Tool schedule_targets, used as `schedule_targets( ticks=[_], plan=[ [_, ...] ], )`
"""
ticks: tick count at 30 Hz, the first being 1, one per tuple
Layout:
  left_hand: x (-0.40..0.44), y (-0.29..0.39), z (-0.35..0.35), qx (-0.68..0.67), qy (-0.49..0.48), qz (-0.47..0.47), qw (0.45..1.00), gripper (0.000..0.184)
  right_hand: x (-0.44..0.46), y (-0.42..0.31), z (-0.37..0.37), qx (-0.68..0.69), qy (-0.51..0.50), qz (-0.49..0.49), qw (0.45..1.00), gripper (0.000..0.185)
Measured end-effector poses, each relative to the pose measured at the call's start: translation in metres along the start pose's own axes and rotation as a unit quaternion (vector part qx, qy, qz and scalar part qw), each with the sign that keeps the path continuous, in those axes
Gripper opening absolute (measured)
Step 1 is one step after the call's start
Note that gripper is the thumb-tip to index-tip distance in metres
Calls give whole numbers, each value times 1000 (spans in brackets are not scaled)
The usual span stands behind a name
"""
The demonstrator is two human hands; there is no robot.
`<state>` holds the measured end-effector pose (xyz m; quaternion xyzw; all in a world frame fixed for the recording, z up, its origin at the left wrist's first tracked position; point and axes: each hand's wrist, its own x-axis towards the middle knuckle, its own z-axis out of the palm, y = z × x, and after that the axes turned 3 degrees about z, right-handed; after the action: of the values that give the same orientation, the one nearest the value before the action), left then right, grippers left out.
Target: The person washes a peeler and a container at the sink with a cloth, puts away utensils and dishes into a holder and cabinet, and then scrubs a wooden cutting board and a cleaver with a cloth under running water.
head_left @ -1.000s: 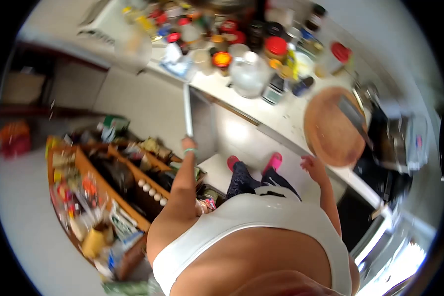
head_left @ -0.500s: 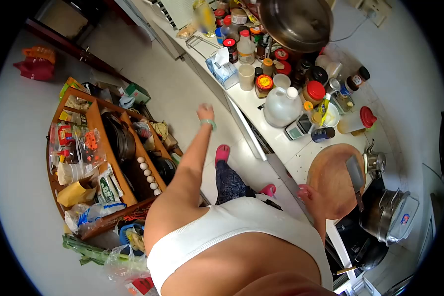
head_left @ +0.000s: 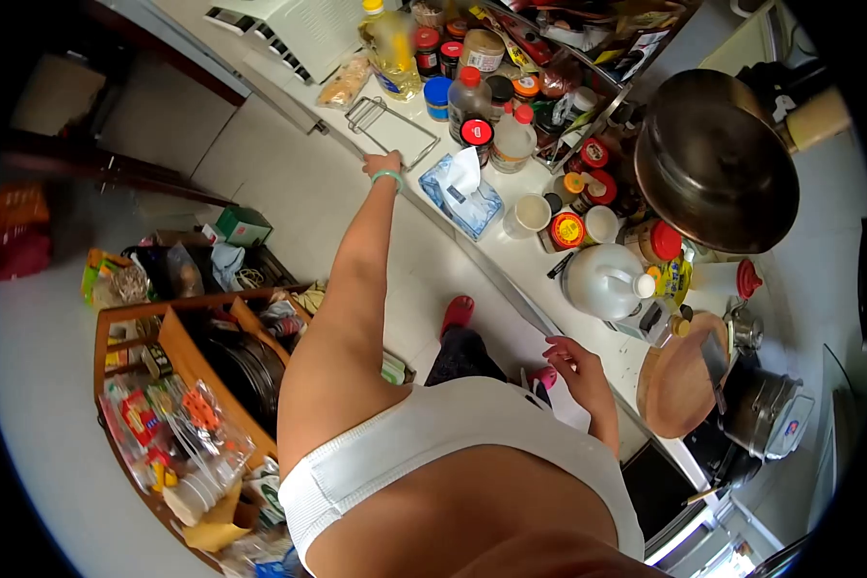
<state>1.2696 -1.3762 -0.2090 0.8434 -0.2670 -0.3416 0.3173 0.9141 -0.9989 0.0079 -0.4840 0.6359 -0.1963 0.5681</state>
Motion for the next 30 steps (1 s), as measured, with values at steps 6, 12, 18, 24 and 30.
schedule_targets(
  ticks=[6,12,18,24,30],
  plan=[
    [16,-37,-44,-232,-63,-24,970,27,7,-11,6,-17,78,7,997,24],
    [10,-99,-122,187,114,270,938,30,0,-25,3,-34,97,10,995,24],
    [-193,14,-185,-241,100,552,792,45,-41,21,-11,-33,155,-104,982,27],
    [-385,62,-128,-279,-292,668,625,50,-164,26,-43,91,242,-109,960,44],
    [-635,0,-48,-197,-685,438,548,49,-300,96,-34,162,453,-315,818,133]
  ],
)
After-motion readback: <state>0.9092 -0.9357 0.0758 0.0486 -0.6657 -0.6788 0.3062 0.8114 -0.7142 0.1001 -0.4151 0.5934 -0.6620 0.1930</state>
